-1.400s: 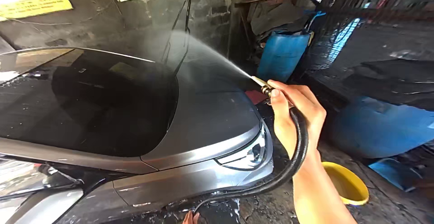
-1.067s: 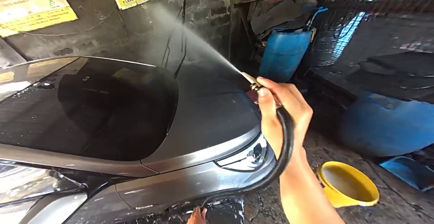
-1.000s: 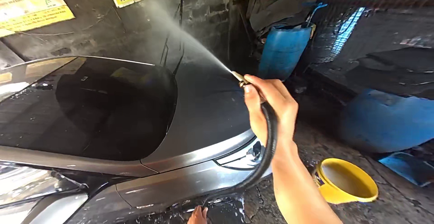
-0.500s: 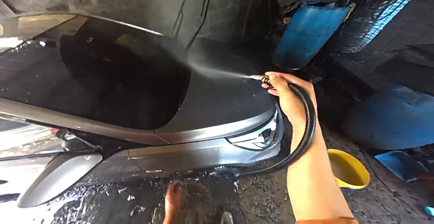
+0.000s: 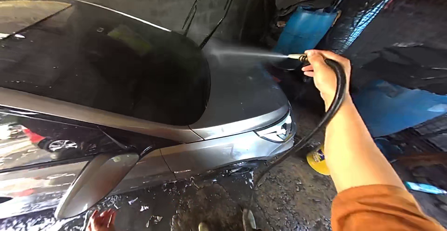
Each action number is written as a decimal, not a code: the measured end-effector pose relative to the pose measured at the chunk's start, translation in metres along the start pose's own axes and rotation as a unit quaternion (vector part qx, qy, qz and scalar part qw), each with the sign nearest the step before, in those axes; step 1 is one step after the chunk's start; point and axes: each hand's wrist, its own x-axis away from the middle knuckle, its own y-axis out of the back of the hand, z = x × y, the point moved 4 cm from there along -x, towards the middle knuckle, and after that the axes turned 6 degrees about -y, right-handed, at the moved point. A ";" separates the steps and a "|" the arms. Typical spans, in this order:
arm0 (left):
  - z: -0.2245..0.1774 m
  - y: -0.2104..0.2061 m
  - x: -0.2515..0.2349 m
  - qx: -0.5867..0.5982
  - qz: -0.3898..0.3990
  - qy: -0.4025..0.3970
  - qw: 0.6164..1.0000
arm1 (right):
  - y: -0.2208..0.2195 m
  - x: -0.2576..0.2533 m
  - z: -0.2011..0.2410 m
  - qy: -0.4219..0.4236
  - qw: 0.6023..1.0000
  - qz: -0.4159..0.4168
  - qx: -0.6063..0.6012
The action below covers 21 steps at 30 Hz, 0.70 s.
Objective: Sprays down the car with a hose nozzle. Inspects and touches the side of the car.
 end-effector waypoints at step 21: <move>-0.066 -0.069 -0.025 0.232 -0.080 0.058 0.968 | -0.085 0.303 0.072 0.029 0.913 0.340 -0.221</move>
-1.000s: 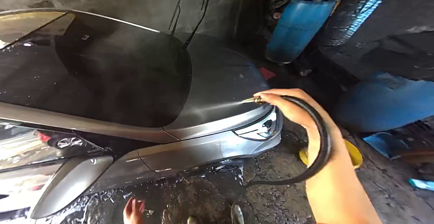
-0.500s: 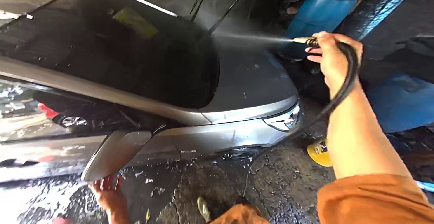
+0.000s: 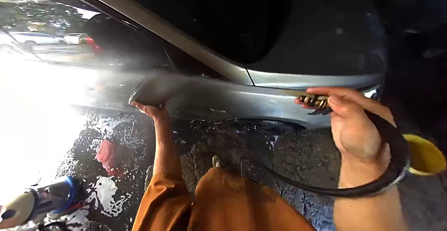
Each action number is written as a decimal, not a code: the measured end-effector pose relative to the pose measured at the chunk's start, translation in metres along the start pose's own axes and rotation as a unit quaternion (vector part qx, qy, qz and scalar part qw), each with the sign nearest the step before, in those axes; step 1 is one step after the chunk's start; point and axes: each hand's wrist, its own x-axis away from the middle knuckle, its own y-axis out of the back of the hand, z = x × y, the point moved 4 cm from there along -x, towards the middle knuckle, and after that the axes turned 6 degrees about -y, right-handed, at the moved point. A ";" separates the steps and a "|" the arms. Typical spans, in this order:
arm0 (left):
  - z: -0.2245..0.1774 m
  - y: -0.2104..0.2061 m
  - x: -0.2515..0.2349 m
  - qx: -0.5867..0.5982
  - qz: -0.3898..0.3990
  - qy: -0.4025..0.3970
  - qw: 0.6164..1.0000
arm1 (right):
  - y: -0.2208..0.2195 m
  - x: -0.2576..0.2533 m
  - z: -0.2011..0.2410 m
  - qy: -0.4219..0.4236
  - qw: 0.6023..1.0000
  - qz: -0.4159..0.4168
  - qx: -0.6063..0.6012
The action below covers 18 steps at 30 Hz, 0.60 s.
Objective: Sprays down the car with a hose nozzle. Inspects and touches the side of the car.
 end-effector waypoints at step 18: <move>0.157 0.153 0.165 -0.475 0.457 0.111 0.744 | 0.088 0.256 -0.054 -0.202 0.929 -0.199 0.238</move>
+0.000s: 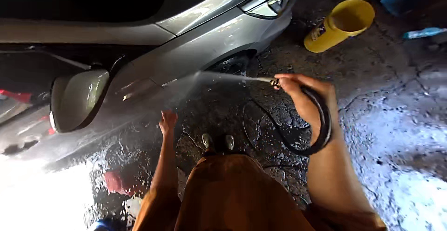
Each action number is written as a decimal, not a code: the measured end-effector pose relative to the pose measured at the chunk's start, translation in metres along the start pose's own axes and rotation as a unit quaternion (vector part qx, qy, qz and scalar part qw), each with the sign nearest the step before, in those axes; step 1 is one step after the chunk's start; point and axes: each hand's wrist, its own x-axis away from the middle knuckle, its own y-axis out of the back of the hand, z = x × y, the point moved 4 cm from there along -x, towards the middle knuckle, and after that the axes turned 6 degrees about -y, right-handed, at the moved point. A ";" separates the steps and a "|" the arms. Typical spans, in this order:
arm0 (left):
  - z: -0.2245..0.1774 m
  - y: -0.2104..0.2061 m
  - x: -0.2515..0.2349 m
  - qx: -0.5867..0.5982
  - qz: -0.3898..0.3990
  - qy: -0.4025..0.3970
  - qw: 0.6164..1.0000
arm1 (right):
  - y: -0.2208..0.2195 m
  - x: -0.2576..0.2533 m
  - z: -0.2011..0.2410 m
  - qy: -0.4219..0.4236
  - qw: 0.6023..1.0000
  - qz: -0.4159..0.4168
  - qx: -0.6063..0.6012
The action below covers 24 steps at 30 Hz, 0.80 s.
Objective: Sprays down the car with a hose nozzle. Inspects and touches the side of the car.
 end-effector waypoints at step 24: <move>0.012 -0.298 0.308 -0.112 0.720 -0.293 0.618 | 0.061 0.081 -0.131 -0.293 0.937 -0.188 -0.017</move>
